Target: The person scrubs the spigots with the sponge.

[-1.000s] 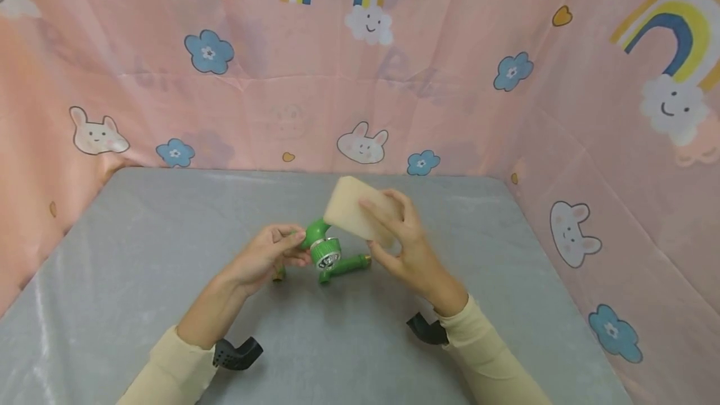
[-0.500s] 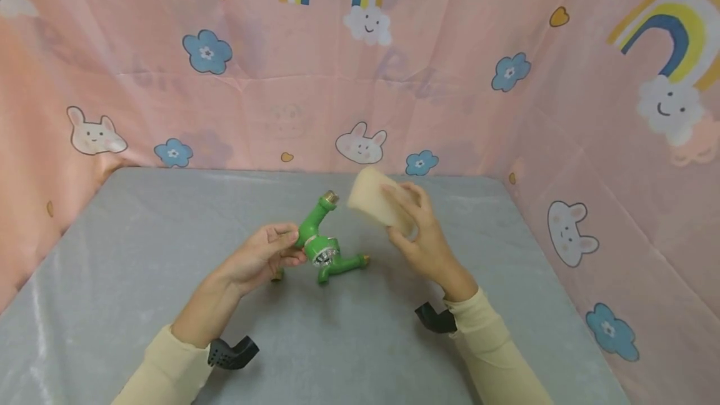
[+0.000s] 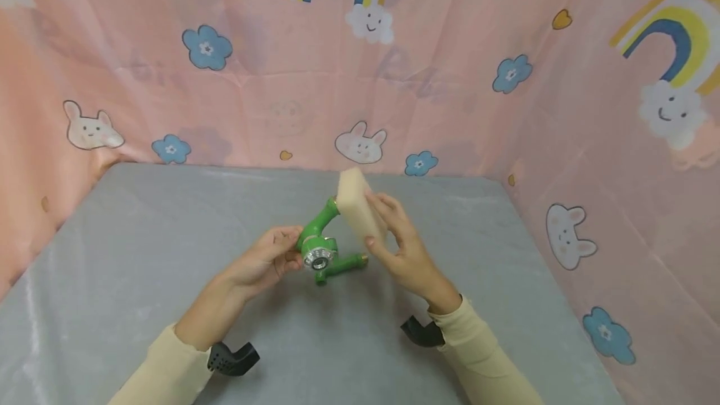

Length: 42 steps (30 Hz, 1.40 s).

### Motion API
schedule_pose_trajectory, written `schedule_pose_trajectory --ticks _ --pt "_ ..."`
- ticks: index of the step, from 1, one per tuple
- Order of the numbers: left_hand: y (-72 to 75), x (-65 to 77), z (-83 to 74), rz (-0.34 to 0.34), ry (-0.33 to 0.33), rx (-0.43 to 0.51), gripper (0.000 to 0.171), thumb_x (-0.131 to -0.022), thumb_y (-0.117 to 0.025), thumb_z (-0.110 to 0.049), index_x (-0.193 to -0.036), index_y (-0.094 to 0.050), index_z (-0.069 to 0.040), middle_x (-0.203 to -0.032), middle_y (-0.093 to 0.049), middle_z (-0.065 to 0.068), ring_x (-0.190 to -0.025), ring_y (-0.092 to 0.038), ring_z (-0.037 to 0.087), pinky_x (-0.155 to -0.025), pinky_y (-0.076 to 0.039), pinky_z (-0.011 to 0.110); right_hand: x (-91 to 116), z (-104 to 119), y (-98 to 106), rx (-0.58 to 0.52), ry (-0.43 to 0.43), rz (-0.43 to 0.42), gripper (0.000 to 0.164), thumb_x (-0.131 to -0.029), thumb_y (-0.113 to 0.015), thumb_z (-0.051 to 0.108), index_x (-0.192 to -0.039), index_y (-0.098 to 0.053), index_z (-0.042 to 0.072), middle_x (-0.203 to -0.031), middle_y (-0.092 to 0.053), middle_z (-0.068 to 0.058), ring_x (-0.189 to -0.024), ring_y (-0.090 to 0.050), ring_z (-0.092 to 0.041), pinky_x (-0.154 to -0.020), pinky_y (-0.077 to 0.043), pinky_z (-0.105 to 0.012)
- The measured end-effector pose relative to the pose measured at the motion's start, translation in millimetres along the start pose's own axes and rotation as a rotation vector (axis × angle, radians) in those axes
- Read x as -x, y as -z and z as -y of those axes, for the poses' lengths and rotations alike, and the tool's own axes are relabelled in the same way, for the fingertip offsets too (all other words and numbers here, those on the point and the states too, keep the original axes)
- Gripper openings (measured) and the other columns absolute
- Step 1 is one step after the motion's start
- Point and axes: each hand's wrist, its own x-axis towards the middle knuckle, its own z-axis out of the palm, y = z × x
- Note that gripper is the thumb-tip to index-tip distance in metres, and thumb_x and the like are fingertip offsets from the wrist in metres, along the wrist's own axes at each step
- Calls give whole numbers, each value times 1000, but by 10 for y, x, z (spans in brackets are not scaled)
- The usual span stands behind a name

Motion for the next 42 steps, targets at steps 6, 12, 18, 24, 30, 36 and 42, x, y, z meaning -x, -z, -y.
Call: schedule_pose_trajectory --ticks 6,12,18,24,30,36,42 --pt "17 88 -82 6 -34 77 30 -111 -40 -20 -111 -69 -10 -94 -75 -7 -78 -66 -1 -72 -55 10 28 -74 -23 60 11 -11 67 -89 -67 -1 -152 -45 9 -148 -42 -22 -122 -50 -36 -93 -50 -50" --pt "29 91 -143 -29 -60 106 33 -111 -38 -23 -107 -68 -11 -90 -73 -8 -72 -65 -2 -66 -54 9 4 -74 -7 121 89 -110 74 -85 -69 -2 -153 -42 9 -144 -41 -23 -124 -47 -37 -89 -51 -54" --pt "-23 26 -100 11 41 62 28 -110 -45 -24 -105 -70 -13 -90 -74 -9 -70 -64 -4 -63 -51 8 7 -17 -48 221 240 -186 76 -82 -70 -6 -151 -44 11 -145 -35 -29 -123 -47 -43 -83 -56 -55" --pt "-8 36 -77 3 14 44 31 -110 -42 -22 -100 -70 -15 -84 -71 -11 -67 -60 -4 -63 -49 9 -17 -114 -28 292 198 -175 71 -81 -70 -12 -146 -49 7 -145 -36 -29 -125 -46 -45 -86 -57 -56" --pt "3 21 -87 -178 -11 -167 15 -107 -51 -17 -99 -64 -14 -84 -74 -7 -74 -69 1 -69 -58 15 -30 -164 92 120 -13 -83 67 -88 -68 -3 -151 -46 9 -149 -40 -22 -127 -46 -38 -93 -51 -55" --pt "-46 -17 -65 -333 -55 -334 3 -100 -61 -7 -102 -61 -9 -86 -78 -2 -78 -75 7 -75 -62 22 -44 -40 64 -190 -221 142 59 -101 -54 7 -157 -37 15 -160 -39 -15 -133 -47 -36 -101 -50 -51" --pt "-81 -26 -44 -406 -103 -375 5 -100 -59 -2 -104 -60 -6 -85 -78 -3 -82 -76 11 -77 -62 27 -16 -2 -1 -224 -267 198 56 -101 -49 4 -156 -38 8 -152 -45 -23 -121 -50 -39 -91 -52 -40"
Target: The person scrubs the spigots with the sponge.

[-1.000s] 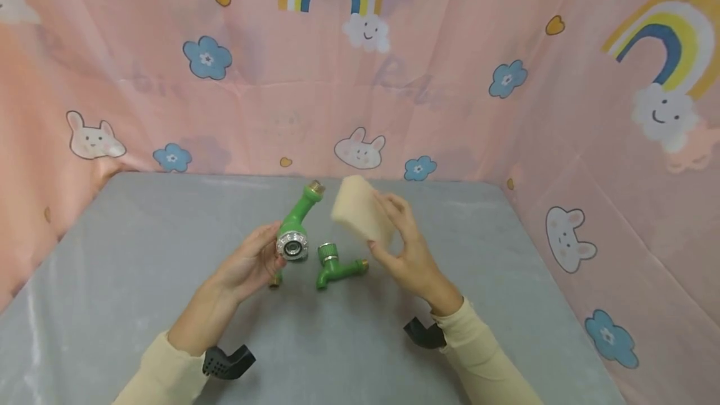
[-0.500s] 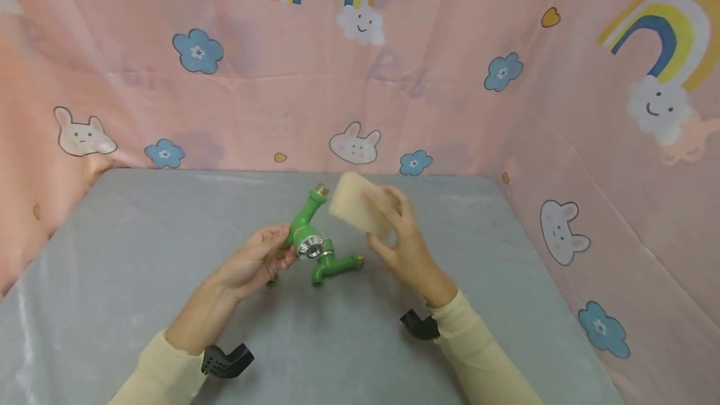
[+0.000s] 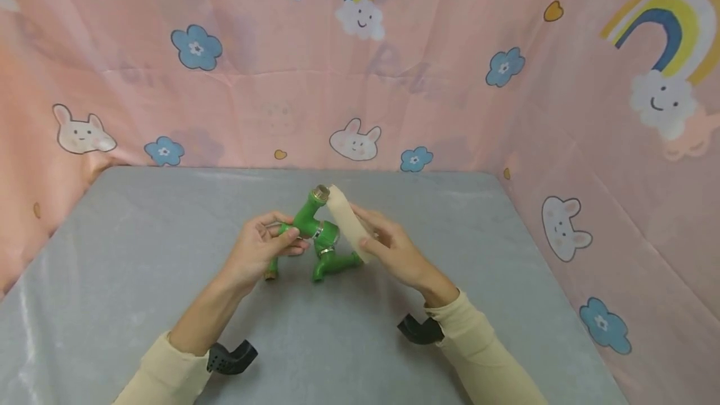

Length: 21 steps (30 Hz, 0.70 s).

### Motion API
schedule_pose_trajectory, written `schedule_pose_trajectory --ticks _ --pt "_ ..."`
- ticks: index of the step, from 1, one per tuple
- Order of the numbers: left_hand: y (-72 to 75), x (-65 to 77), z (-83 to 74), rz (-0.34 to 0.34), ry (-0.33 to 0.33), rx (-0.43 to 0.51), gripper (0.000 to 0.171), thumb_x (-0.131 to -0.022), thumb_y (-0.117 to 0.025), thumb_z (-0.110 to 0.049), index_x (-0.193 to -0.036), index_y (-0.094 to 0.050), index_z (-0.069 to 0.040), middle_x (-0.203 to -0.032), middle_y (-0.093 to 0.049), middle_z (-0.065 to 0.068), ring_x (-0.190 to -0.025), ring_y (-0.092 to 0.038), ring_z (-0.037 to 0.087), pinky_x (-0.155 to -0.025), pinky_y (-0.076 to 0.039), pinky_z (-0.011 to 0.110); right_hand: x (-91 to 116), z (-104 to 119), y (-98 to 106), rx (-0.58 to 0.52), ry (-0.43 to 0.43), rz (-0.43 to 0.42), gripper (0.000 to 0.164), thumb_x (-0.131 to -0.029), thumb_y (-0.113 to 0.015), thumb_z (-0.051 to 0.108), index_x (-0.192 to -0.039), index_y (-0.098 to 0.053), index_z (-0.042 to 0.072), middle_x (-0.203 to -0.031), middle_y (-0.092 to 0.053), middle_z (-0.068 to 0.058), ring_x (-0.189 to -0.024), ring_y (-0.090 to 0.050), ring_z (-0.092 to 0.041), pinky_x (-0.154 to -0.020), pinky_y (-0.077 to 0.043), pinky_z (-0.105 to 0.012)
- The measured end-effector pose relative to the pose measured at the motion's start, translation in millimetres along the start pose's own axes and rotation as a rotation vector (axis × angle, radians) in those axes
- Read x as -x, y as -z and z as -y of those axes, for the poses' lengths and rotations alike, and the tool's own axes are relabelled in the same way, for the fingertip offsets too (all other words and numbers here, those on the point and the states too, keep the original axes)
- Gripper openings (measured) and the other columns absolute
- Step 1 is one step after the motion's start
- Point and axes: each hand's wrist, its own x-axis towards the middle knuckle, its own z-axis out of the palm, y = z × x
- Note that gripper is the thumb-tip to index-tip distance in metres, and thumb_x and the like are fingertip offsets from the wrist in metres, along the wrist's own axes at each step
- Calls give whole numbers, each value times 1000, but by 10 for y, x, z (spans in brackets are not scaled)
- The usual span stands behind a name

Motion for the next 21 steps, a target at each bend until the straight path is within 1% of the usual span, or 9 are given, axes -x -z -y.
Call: schedule_pose_trajectory --ticks 2,5,8,10,13,16,18,20,21 --pt "-10 3 -8 -15 -7 -14 6 -100 -59 -1 -106 -59 -3 -85 -78 -3 -82 -77 11 -78 -63 29 8 -10 -10 35 -2 -9 55 -100 -51 6 -154 -41 9 -148 -47 -24 -115 -50 -38 -87 -53 -38" --pt "-17 9 -22 -26 -20 -53 8 -100 -60 -1 -107 -58 2 -85 -78 -3 -82 -77 13 -79 -63 32 20 -13 -32 125 -12 -24 57 -97 -53 9 -154 -44 15 -147 -47 -20 -112 -49 -34 -83 -51 -37" --pt "-13 12 -31 -15 -38 -120 13 -100 -60 0 -109 -55 7 -86 -76 -3 -79 -77 13 -76 -63 35 30 -20 -49 238 1 -39 61 -94 -57 10 -153 -47 20 -147 -46 -18 -113 -50 -32 -84 -48 -37" --pt "-9 15 -38 -5 -54 -170 17 -100 -59 -1 -111 -54 11 -89 -75 -1 -78 -76 13 -75 -63 39 38 -22 -45 317 20 -34 62 -91 -58 10 -151 -49 21 -146 -45 -18 -113 -51 -32 -86 -48 -40" --pt "1 19 -48 -6 -68 -208 20 -101 -58 0 -114 -53 14 -97 -71 8 -78 -76 13 -76 -63 42 63 -37 13 419 18 -3 63 -88 -58 12 -150 -50 22 -149 -42 -20 -119 -52 -35 -90 -48 -45" --pt "17 19 -65 -45 -78 -241 21 -99 -58 3 -115 -55 16 -104 -68 23 -79 -76 11 -76 -64 37 83 -74 142 509 -34 3 61 -88 -57 13 -148 -53 22 -150 -41 -21 -122 -50 -36 -91 -47 -48" --pt "27 23 -83 -68 -84 -265 22 -97 -60 6 -116 -57 17 -108 -66 32 -79 -75 8 -75 -64 31 84 -110 242 533 -60 -24 59 -89 -58 11 -147 -55 20 -148 -42 -22 -121 -50 -37 -90 -47 -47" --pt "38 28 -98 -78 -78 -296 24 -95 -62 7 -117 -60 17 -111 -65 38 -78 -75 6 -75 -63 28 74 -126 320 494 -65 -65 58 -90 -58 8 -147 -54 18 -148 -42 -22 -119 -49 -37 -90 -46 -45" --pt "42 30 -103 -72 -70 -305 25 -94 -63 7 -118 -61 16 -111 -65 39 -78 -74 5 -76 -63 29 64 -127 344 461 -53 -83 58 -91 -59 6 -148 -53 17 -148 -42 -21 -120 -49 -37 -91 -45 -44"
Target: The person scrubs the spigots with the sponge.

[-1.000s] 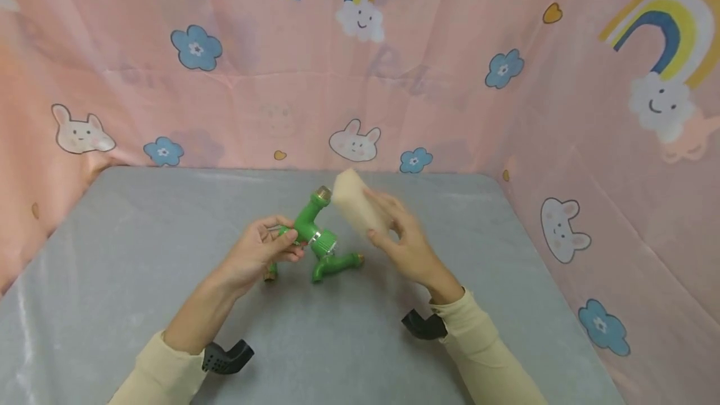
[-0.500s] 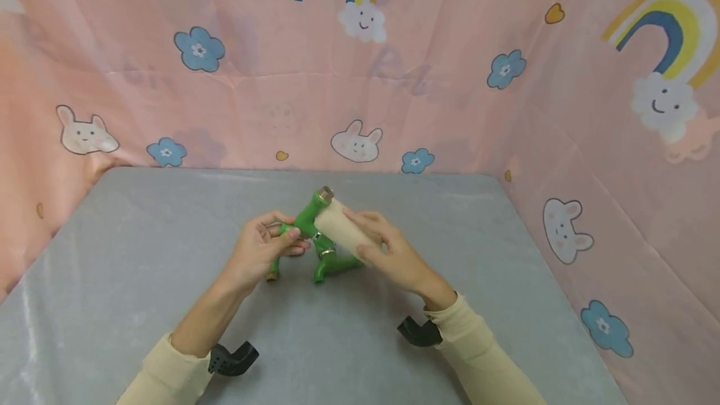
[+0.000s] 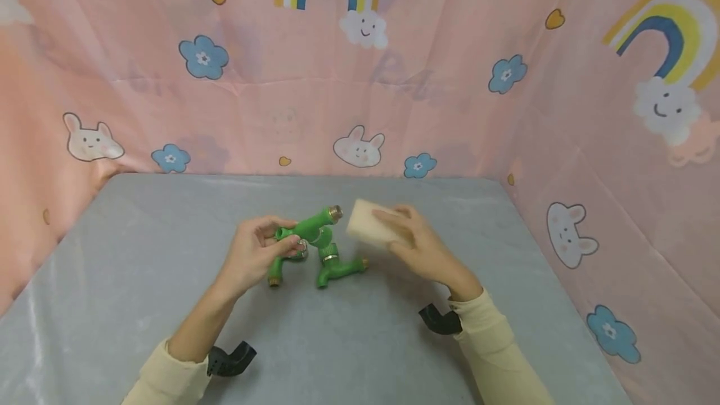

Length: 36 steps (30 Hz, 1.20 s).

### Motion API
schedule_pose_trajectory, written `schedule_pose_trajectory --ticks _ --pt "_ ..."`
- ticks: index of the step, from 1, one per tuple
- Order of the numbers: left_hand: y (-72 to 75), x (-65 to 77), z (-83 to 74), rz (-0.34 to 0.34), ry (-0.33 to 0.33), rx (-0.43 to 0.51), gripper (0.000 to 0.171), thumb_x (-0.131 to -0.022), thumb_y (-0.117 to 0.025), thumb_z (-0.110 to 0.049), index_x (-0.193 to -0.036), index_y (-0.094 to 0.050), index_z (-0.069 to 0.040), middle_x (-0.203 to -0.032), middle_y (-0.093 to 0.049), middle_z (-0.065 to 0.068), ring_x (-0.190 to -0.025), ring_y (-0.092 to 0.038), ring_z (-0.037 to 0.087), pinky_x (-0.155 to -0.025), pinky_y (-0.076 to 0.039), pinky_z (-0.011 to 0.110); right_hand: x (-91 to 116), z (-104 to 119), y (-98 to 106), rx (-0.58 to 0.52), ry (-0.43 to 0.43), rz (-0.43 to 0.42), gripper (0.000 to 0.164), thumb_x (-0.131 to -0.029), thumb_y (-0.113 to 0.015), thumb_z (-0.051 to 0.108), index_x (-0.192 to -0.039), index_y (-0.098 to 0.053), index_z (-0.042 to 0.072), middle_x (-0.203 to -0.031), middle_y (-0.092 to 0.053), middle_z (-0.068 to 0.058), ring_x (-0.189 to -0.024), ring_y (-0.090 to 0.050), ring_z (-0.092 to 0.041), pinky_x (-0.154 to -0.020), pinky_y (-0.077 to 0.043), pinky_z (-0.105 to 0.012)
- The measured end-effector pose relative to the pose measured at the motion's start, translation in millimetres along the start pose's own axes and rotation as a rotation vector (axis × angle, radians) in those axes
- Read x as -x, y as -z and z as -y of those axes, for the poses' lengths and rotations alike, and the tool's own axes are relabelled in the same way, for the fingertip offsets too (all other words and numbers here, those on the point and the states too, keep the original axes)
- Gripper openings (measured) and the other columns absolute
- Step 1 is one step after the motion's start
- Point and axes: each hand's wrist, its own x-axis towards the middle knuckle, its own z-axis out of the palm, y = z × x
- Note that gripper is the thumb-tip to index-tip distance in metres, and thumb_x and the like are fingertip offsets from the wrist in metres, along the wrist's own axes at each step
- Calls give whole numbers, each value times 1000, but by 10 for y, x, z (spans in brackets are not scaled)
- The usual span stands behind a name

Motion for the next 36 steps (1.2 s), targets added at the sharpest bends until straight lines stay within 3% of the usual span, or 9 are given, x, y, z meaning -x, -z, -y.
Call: schedule_pose_trajectory --ticks 2,5,9,12,15,19,24,29,36 --pt "-5 9 -4 25 20 -17 28 -94 -65 6 -120 -63 15 -113 -66 38 -79 -75 6 -77 -63 29 -14 3 16 -82 26 -32 60 -93 -60 5 -150 -50 17 -149 -43 -20 -120 -49 -37 -91 -45 -44" --pt "-28 0 2 68 46 0 31 -95 -65 4 -124 -62 13 -115 -68 35 -82 -75 6 -81 -63 31 -20 55 -17 -223 67 -7 61 -95 -58 4 -153 -46 18 -151 -43 -15 -120 -48 -35 -91 -46 -43" --pt "-57 -17 12 39 32 64 29 -97 -62 3 -124 -61 15 -111 -73 23 -85 -75 7 -82 -62 29 -13 122 -117 -345 73 68 59 -96 -54 5 -154 -45 17 -151 -43 -15 -120 -48 -36 -92 -48 -42" --pt "-61 -13 14 -22 6 89 25 -97 -62 2 -118 -63 16 -104 -76 2 -85 -74 6 -80 -62 25 -2 133 -177 -347 41 94 60 -95 -55 7 -153 -45 19 -152 -41 -14 -120 -47 -37 -89 -52 -40" --pt "-50 -2 15 -58 -23 84 22 -96 -63 4 -114 -65 17 -101 -75 -11 -85 -74 5 -79 -62 25 10 98 -190 -245 14 86 62 -93 -59 9 -152 -48 21 -152 -39 -16 -120 -48 -37 -87 -52 -39" --pt "-42 10 4 -67 -61 48 18 -93 -65 6 -109 -67 15 -112 -76 5 -86 -75 6 -77 -62 25 11 23 -136 -96 7 1 60 -91 -63 7 -149 -52 17 -149 -39 -21 -122 -48 -38 -92 -47 -42" --pt "-85 23 -19 -15 -84 -41 11 -90 -68 8 -101 -71 8 -124 -69 25 -87 -75 7 -74 -61 24 12 76 -101 -143 72 -111 60 -92 -65 6 -149 -52 16 -149 -41 -18 -128 -44 -38 -97 -43 -50" --pt "-112 27 -30 37 -121 -64 10 -89 -68 10 -97 -72 5 -121 -71 24 -103 -72 3 -85 -60 24 1 185 -186 -195 144 -75 60 -93 -64 7 -150 -50 19 -151 -40 -13 -130 -45 -35 -96 -45 -46" --pt "2 23 -31 0 -167 -53 8 -88 -69 11 -94 -72 7 -118 -72 26 -109 -69 2 -83 -59 22 -27 119 -172 -195 124 -10 63 -90 -62 2 -150 -50 18 -147 -45 -13 -125 -49 -35 -93 -47 -45"
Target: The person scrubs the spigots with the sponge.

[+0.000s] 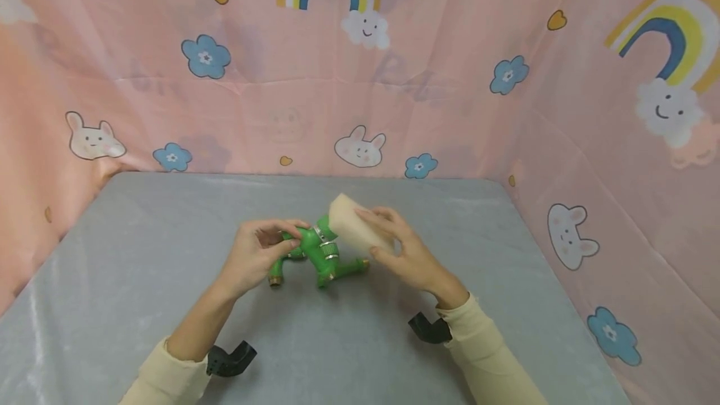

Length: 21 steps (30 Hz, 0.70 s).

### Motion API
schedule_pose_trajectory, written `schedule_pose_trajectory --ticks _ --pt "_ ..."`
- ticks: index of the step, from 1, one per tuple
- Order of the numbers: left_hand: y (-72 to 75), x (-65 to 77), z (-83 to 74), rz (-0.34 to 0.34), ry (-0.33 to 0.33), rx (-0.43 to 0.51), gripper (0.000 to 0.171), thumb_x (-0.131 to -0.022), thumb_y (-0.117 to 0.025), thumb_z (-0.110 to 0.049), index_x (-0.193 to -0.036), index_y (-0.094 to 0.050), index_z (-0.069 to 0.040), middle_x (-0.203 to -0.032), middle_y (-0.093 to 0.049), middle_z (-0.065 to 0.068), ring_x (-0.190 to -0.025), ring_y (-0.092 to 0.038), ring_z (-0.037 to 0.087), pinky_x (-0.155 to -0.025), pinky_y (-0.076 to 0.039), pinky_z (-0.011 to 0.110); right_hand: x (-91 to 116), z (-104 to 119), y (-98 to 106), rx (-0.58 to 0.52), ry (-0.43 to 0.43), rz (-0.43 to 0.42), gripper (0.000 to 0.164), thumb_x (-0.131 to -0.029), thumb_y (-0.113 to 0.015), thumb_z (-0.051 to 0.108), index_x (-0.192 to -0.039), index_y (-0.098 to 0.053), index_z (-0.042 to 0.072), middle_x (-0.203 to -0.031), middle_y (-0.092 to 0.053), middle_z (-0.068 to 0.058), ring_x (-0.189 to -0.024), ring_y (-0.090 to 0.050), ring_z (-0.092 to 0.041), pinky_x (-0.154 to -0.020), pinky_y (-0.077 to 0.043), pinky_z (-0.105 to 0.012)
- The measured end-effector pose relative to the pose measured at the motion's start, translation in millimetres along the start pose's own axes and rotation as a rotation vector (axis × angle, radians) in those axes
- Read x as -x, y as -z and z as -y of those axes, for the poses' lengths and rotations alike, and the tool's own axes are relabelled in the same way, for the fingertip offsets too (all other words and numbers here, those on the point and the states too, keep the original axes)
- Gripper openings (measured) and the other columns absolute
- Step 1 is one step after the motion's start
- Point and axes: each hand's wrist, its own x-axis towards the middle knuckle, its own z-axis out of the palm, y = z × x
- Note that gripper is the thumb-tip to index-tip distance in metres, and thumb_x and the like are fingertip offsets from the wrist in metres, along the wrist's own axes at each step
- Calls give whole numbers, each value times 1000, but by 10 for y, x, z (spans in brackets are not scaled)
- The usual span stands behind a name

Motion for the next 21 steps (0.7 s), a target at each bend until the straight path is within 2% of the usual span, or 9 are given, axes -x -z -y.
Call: schedule_pose_trajectory --ticks 5,7,10,14,18,21 --pt "39 -4 1 -41 24 -16 9 -87 -69 11 -94 -72 6 -116 -74 17 -106 -70 3 -79 -58 20 33 -3 137 16 -66 35 61 -94 -57 5 -152 -47 22 -150 -42 -13 -118 -50 -34 -90 -47 -42" --pt "35 -4 5 -40 22 -9 9 -87 -69 12 -93 -72 6 -114 -76 11 -105 -71 5 -78 -59 21 38 1 155 25 -52 10 59 -96 -56 6 -153 -47 22 -150 -43 -12 -116 -51 -32 -89 -47 -41" --pt "13 2 9 1 9 16 10 -87 -69 12 -94 -72 5 -112 -77 6 -105 -72 8 -81 -60 23 27 18 109 45 8 -14 57 -99 -57 10 -154 -44 21 -148 -45 -11 -119 -51 -31 -91 -47 -43" --pt "-6 5 8 40 4 40 9 -88 -68 11 -95 -71 6 -114 -76 8 -107 -71 8 -84 -60 24 8 52 -3 38 39 7 59 -100 -60 15 -156 -41 23 -149 -44 -11 -124 -49 -30 -97 -46 -47" --pt "18 -2 16 21 22 36 7 -89 -68 10 -95 -71 7 -116 -75 14 -109 -70 7 -85 -59 23 5 44 -45 19 12 32 59 -99 -61 13 -155 -42 21 -147 -45 -12 -123 -50 -31 -97 -46 -48" --pt "67 -10 38 6 46 7 7 -90 -68 7 -97 -71 7 -117 -75 12 -111 -69 5 -87 -57 22 10 27 -2 35 -17 49 61 -97 -62 11 -154 -44 22 -147 -44 -13 -125 -50 -33 -99 -46 -50"
